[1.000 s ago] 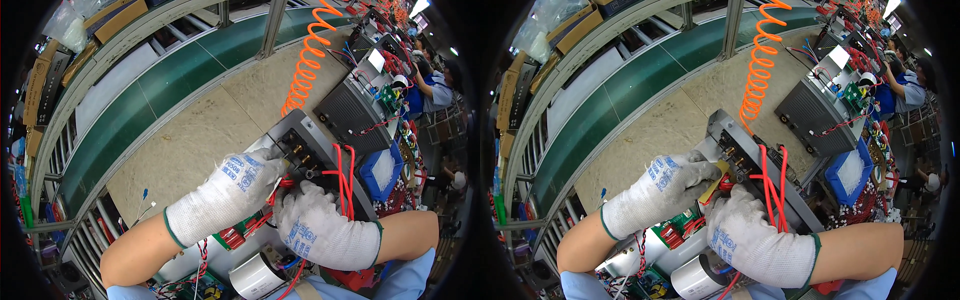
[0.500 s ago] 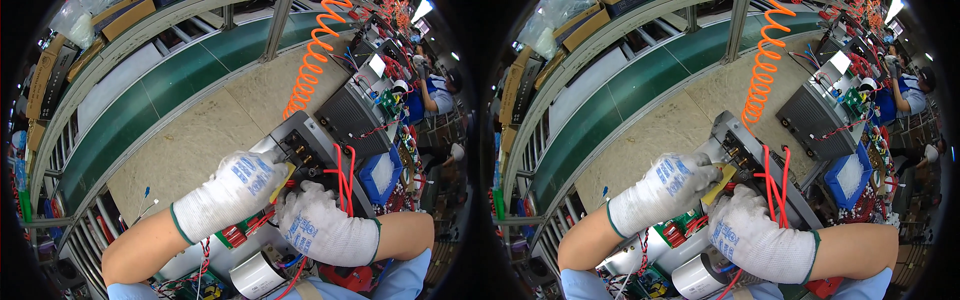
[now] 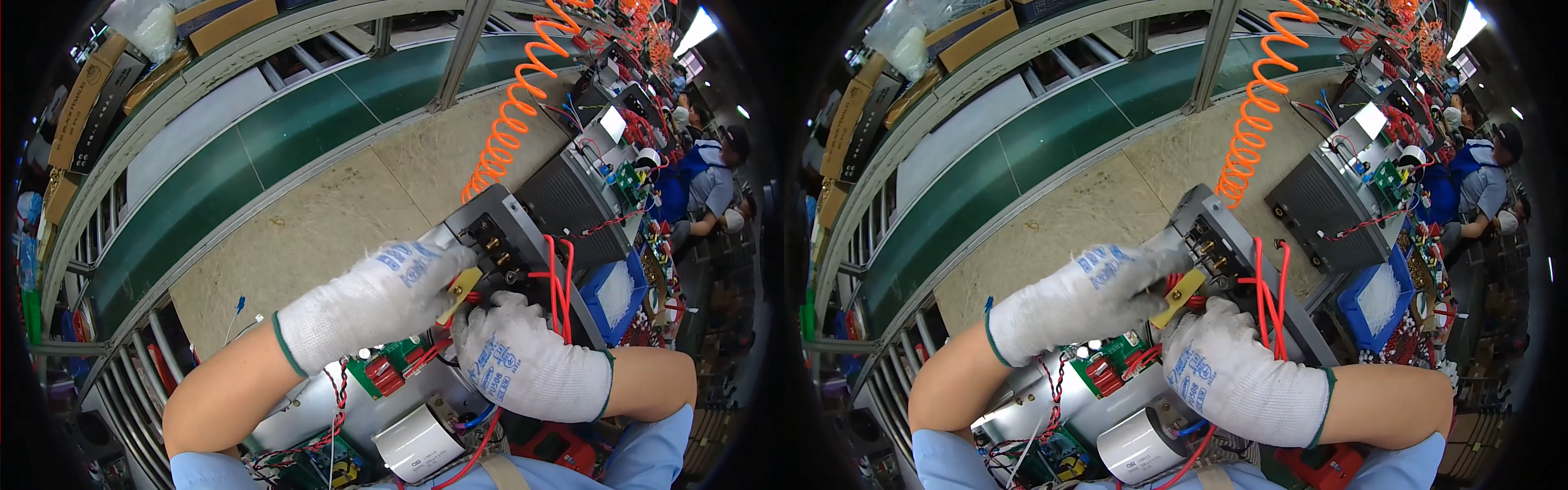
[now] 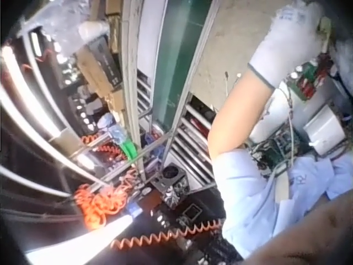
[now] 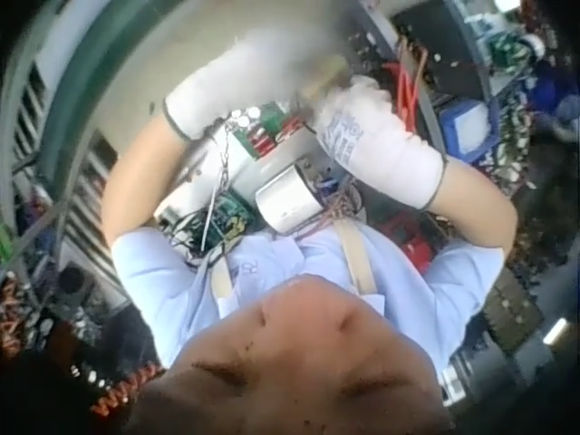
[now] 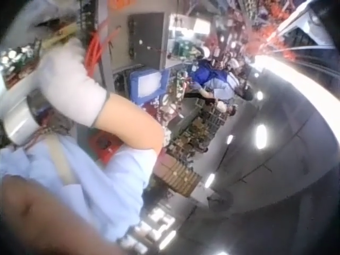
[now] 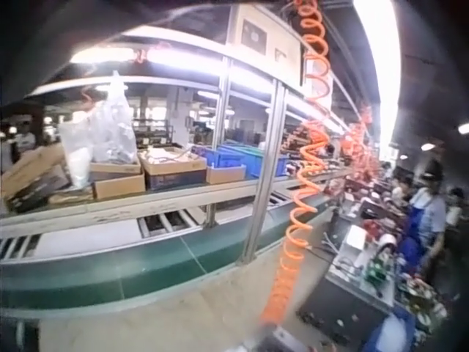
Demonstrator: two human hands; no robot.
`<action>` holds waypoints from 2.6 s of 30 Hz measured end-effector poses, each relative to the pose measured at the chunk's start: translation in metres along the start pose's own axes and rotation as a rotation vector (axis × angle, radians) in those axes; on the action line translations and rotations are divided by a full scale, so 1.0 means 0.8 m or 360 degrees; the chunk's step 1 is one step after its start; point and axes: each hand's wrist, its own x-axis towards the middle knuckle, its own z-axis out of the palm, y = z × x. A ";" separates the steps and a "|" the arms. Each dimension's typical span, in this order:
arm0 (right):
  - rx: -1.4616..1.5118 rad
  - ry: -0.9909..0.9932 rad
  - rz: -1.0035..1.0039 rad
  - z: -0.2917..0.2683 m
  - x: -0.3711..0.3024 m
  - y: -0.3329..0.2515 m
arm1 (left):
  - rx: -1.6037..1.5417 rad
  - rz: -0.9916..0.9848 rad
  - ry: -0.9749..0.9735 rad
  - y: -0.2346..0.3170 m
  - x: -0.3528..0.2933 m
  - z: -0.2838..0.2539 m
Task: The person assembles an electronic device by connecting wires to a PCB, adding components from a component bin to an electronic housing, and securing them with a pneumatic screwdriver.
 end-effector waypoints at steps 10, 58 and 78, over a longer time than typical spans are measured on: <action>-0.0070 0.0069 0.0125 -0.007 -0.003 -0.005 | 0.0067 0.0011 0.0213 -0.019 0.009 0.015; -0.0085 0.0577 0.0367 -0.010 0.029 0.053 | 0.0054 0.0230 0.0321 -0.030 0.012 -0.005; 0.0402 0.0472 0.1199 0.009 0.052 0.004 | -0.0438 0.0360 0.0300 -0.037 0.023 -0.011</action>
